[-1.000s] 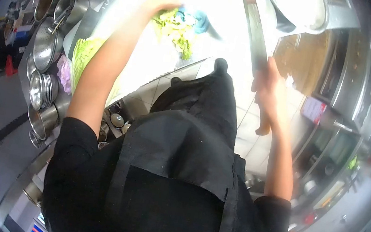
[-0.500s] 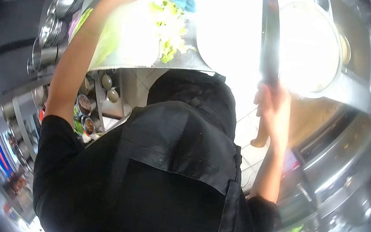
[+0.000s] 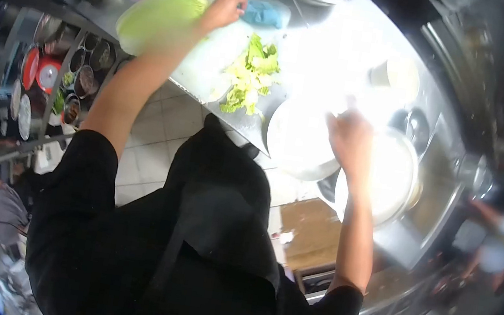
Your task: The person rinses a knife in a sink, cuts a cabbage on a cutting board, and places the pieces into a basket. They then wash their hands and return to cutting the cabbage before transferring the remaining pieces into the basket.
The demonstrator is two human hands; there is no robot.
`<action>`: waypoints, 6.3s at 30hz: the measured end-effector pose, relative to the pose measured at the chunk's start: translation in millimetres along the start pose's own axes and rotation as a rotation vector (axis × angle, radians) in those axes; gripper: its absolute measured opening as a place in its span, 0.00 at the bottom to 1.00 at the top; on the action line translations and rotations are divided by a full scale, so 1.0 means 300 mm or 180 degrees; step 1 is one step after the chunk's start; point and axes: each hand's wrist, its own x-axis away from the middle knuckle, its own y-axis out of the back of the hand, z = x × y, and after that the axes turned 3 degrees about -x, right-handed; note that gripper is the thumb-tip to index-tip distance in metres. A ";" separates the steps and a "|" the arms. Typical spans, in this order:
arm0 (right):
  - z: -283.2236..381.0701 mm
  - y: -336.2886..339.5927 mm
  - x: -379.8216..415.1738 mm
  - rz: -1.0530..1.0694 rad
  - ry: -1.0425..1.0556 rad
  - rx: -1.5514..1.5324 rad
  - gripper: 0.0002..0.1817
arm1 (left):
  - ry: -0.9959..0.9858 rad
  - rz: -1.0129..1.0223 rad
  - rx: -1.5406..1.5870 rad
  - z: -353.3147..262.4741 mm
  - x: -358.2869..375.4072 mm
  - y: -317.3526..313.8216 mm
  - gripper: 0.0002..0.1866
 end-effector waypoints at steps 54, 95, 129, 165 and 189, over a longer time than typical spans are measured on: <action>-0.019 -0.732 -0.444 -0.0301 0.0035 -0.0995 0.34 | 0.3802 0.2726 0.8128 -0.244 0.857 -0.085 0.35; 0.280 -0.999 0.517 0.0191 -0.0415 0.0404 0.28 | 0.1650 0.2977 0.5045 -0.134 1.146 -0.266 0.16; -0.077 -0.745 0.867 -0.1487 -0.0281 0.0568 0.28 | 0.3608 0.4726 0.5937 -0.834 1.027 -0.535 0.15; -2.268 1.315 1.180 -0.4310 -0.1218 -0.4133 0.16 | -0.2095 0.2785 0.2657 -3.242 0.501 -1.176 0.36; -2.155 0.795 0.254 0.1418 -0.2684 -0.7266 0.17 | 0.3070 -0.0010 0.4504 -2.780 -0.179 -1.469 0.14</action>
